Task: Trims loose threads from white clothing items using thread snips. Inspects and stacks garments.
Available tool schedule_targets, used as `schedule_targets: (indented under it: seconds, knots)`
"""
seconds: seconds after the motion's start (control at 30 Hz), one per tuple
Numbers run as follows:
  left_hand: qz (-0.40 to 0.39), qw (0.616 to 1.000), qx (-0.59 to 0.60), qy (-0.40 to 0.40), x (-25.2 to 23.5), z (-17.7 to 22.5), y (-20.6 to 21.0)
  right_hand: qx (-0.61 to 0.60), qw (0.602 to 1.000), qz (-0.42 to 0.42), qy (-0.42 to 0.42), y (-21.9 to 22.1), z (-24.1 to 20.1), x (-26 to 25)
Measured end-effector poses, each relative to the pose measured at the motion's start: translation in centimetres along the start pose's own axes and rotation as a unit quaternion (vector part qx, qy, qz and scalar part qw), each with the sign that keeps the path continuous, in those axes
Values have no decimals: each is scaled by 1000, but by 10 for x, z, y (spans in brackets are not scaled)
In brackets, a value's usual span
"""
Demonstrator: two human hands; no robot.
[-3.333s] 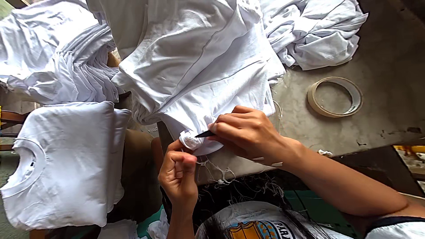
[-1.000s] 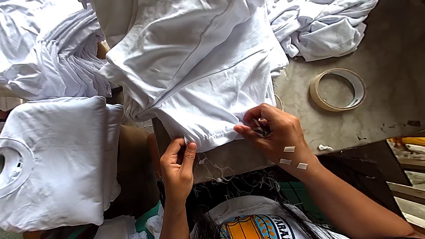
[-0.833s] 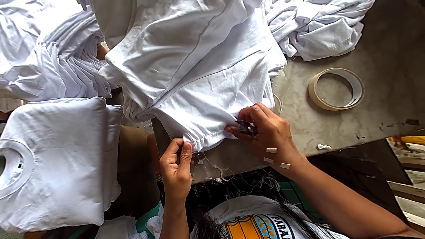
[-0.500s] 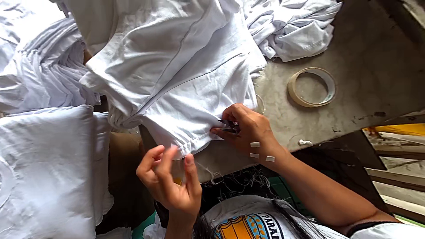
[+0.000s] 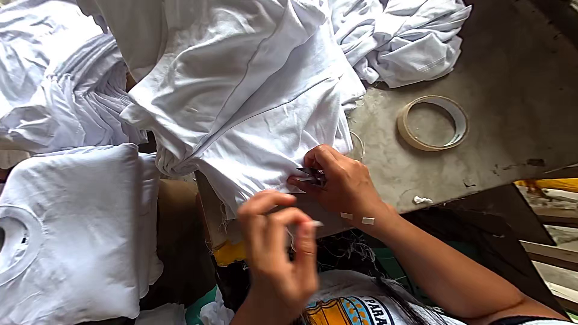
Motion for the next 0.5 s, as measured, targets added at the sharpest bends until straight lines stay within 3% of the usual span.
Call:
schedule_targets:
  seconds: [0.17,0.33,0.5]
  knots:
    - [36,987,-87,-133,-7,-31,-24,10,1000,2,1,1,0,0]
    - [45,960,-225,-163,-14,-48,-2,14,1000,-1,3,1,0,2]
    - [47,961,-186,-200,-18,-58,-7,18,1000,3,3,2,-1,2]
Point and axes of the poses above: each hand's wrist, its own x-axis away from the middle knuckle, its own y-axis out of the palm, z = x × y, the point moved 1 cm from there along -x, towards the middle knuckle, and after that the axes turned 13 degrees about -z, right-handed, at the moved point
